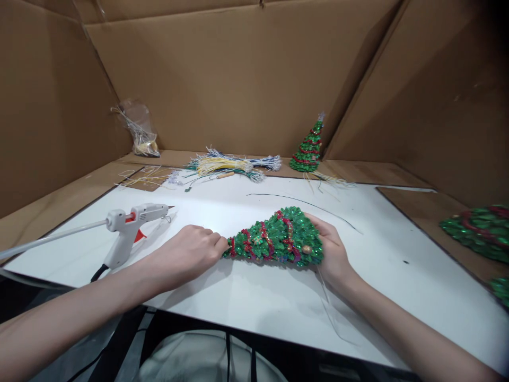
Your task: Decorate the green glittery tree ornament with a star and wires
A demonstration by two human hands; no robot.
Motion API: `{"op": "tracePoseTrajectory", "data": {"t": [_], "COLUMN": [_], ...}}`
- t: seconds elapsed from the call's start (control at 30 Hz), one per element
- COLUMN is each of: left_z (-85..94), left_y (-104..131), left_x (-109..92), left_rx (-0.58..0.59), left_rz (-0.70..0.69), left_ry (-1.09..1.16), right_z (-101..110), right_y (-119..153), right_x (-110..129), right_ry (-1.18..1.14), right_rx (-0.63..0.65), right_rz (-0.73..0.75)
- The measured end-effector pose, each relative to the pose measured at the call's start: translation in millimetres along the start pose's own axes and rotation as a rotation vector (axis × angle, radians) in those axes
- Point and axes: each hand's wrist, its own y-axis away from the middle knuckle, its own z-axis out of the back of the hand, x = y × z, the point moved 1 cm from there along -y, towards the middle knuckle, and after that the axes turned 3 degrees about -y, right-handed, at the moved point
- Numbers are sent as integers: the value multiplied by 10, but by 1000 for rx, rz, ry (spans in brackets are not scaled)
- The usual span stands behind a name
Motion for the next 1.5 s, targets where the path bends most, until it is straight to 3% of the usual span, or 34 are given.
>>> {"op": "tracePoseTrajectory", "data": {"t": [0.4, 0.87, 1.1, 1.5], "left_z": [17, -75, -50, -100], "left_y": [-14, -2, -16, -10], "left_x": [-10, -22, -45, -38], "left_rx": [42, -67, -15, -71], "left_rz": [15, -11, -3, -7], "left_ry": [-11, -41, -35, -43], "right_z": [8, 8, 19, 8], "right_y": [0, -1, 4, -4], "right_x": [-15, -4, -17, 7], "right_ry": [-10, 26, 24, 41], "right_rx": [18, 27, 18, 14], "right_rz": [-11, 25, 17, 25]}}
